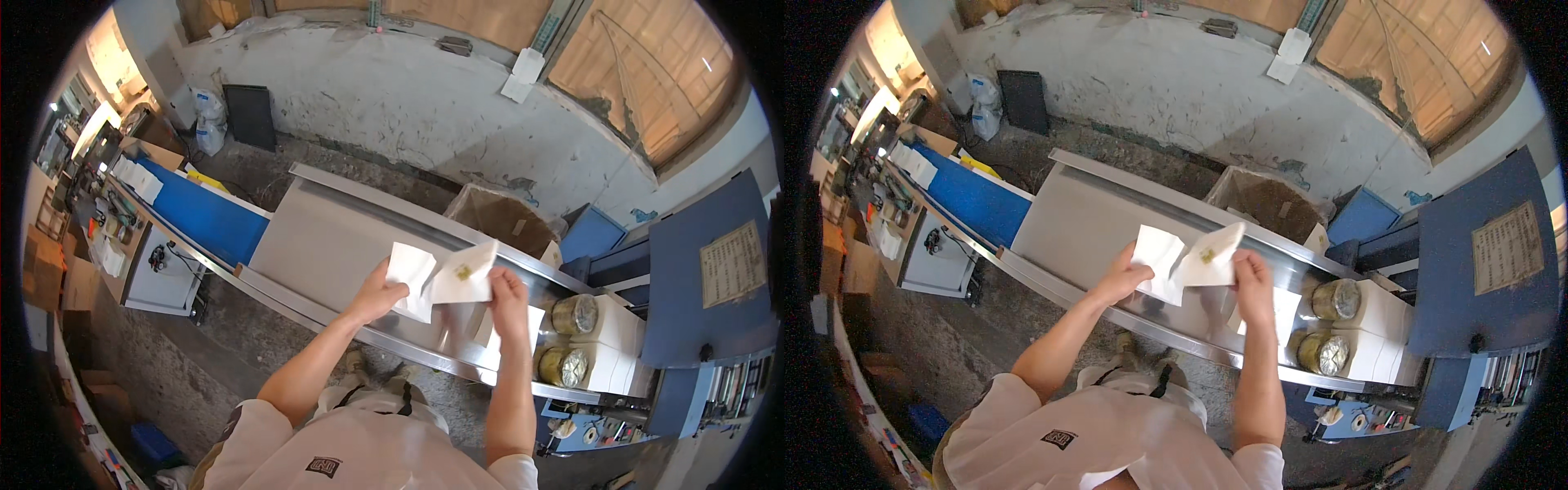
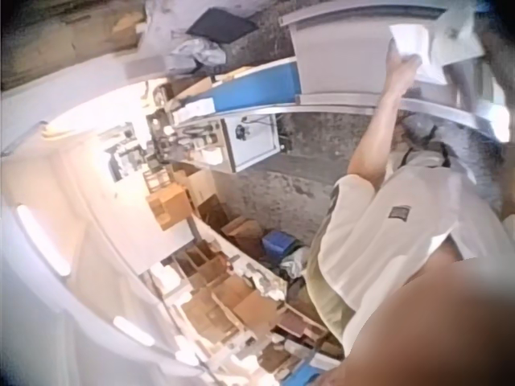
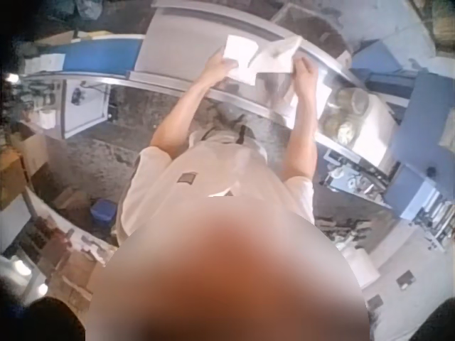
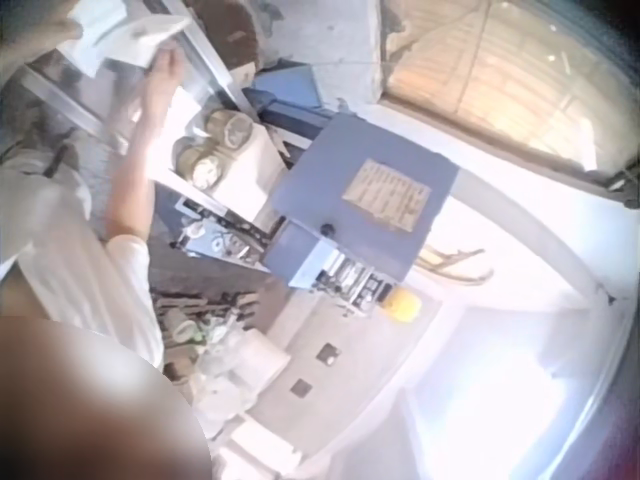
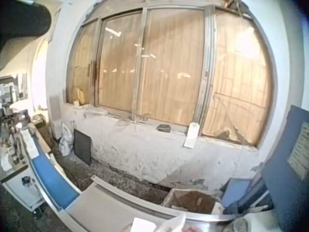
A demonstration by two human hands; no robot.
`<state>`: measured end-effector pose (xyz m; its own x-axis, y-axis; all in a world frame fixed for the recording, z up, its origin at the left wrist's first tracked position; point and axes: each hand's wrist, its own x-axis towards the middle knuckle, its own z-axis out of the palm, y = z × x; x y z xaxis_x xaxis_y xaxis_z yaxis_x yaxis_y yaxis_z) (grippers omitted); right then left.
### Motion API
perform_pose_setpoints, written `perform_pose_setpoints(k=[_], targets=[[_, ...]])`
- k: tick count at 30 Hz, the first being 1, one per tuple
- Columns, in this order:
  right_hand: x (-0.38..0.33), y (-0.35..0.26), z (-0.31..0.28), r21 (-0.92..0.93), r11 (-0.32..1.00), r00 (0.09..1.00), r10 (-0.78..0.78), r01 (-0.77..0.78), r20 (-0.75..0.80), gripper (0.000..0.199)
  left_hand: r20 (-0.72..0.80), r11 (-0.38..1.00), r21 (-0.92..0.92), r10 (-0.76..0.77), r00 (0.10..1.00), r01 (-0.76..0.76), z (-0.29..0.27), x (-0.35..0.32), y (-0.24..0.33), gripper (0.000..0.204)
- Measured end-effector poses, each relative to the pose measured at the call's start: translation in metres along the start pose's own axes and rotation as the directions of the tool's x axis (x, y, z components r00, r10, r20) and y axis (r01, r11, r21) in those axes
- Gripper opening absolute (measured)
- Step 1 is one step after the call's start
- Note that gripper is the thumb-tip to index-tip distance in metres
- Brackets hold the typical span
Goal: Organizing and placing stacks of paper napkins onto a conveyor belt for packaging.
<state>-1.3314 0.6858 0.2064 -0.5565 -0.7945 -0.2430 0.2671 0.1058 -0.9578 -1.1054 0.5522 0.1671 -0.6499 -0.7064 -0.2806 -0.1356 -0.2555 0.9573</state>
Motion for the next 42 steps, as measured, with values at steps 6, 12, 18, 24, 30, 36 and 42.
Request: perform_pose_setpoints(k=[6,12,18,24,30,36,42], targets=[[0.029,-0.064,-0.047,0.230,0.951,0.978,-0.192,0.206,-0.084,0.015,0.029,0.980,-0.189,-0.057,0.998,0.061,-0.025,0.011,-0.020,0.057],[0.046,-0.075,-0.079,0.348,0.896,0.959,-0.282,0.275,-0.032,0.018,0.063,0.924,-0.370,-0.076,0.995,0.094,-0.038,0.010,-0.034,0.050],[0.079,-0.102,-0.113,0.025,0.969,0.963,-0.239,0.244,-0.127,0.027,0.082,0.902,-0.413,-0.100,0.992,0.125,-0.034,0.007,-0.027,0.054],[0.094,-0.113,-0.150,-0.393,0.905,0.911,-0.290,0.161,-0.295,0.033,0.098,0.902,-0.394,-0.152,0.983,0.179,-0.036,0.005,-0.014,0.056],[0.131,-0.085,-0.231,-0.926,0.377,0.987,-0.144,-0.009,-0.068,0.031,0.053,0.876,-0.456,-0.148,0.987,0.156,-0.033,0.010,-0.015,0.063],[0.241,-0.011,-0.319,-0.980,-0.134,0.958,0.265,0.148,0.109,0.057,-0.067,0.893,-0.416,-0.216,0.974,0.170,-0.022,0.006,-0.009,0.069],[0.317,0.098,-0.358,-0.829,-0.399,0.720,0.694,0.392,0.006,0.084,-0.119,0.897,-0.393,-0.267,0.956,0.202,0.002,0.009,0.002,0.076]])
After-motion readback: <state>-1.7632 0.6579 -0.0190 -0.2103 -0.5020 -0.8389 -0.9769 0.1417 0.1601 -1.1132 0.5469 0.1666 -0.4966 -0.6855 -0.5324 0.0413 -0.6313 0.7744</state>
